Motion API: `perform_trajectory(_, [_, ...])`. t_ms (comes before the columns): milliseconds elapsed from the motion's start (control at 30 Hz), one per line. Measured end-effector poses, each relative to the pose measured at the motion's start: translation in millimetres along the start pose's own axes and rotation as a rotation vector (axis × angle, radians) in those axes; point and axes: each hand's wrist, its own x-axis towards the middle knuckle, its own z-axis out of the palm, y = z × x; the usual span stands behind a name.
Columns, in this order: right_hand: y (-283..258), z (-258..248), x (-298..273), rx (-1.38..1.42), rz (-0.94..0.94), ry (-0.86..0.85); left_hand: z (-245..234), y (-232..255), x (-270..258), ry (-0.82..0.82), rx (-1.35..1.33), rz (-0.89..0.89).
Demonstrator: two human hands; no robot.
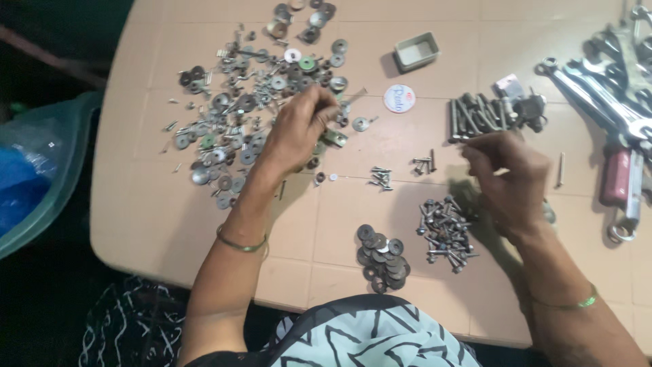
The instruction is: The person sorts various metal fasteners, including bolts and washers, by hand on a table into categorized piles.
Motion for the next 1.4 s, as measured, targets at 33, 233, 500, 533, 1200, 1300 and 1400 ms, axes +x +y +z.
perform_trajectory(33, [-4.3, 4.0, -0.6, 0.006, 0.008, -0.012, 6.4, 7.9, -0.5, -0.076, -0.029, -0.029])
perform_trajectory(233, [-32.7, 14.6, -9.2, 0.131, -0.037, -0.193, 37.7, 40.3, -15.2, -0.215, 0.221, 0.390])
perform_trajectory(500, [-28.8, 16.7, -10.4, 0.106, -0.079, -0.201, 44.8, 49.4, -18.1, -0.229, 0.190, 0.410])
perform_trajectory(533, [-26.7, 15.9, -10.2, 0.104, -0.074, -0.195, 45.0, 49.1, -18.5, -0.219, 0.174, 0.411])
perform_trajectory(1200, [46.4, -24.8, 14.1, -0.080, 0.020, 0.143, -1.4, 41.0, -16.9, 0.128, 0.043, 0.268])
perform_trajectory(1300, [47.5, -22.6, 12.8, -0.034, 0.021, 0.119, -12.2, 37.4, -16.7, 0.184, 0.043, 0.285])
perform_trajectory(1400, [45.2, -19.7, 13.7, 0.001, 0.014, 0.111, -27.7, 31.4, -17.2, 0.257, 0.050, 0.286])
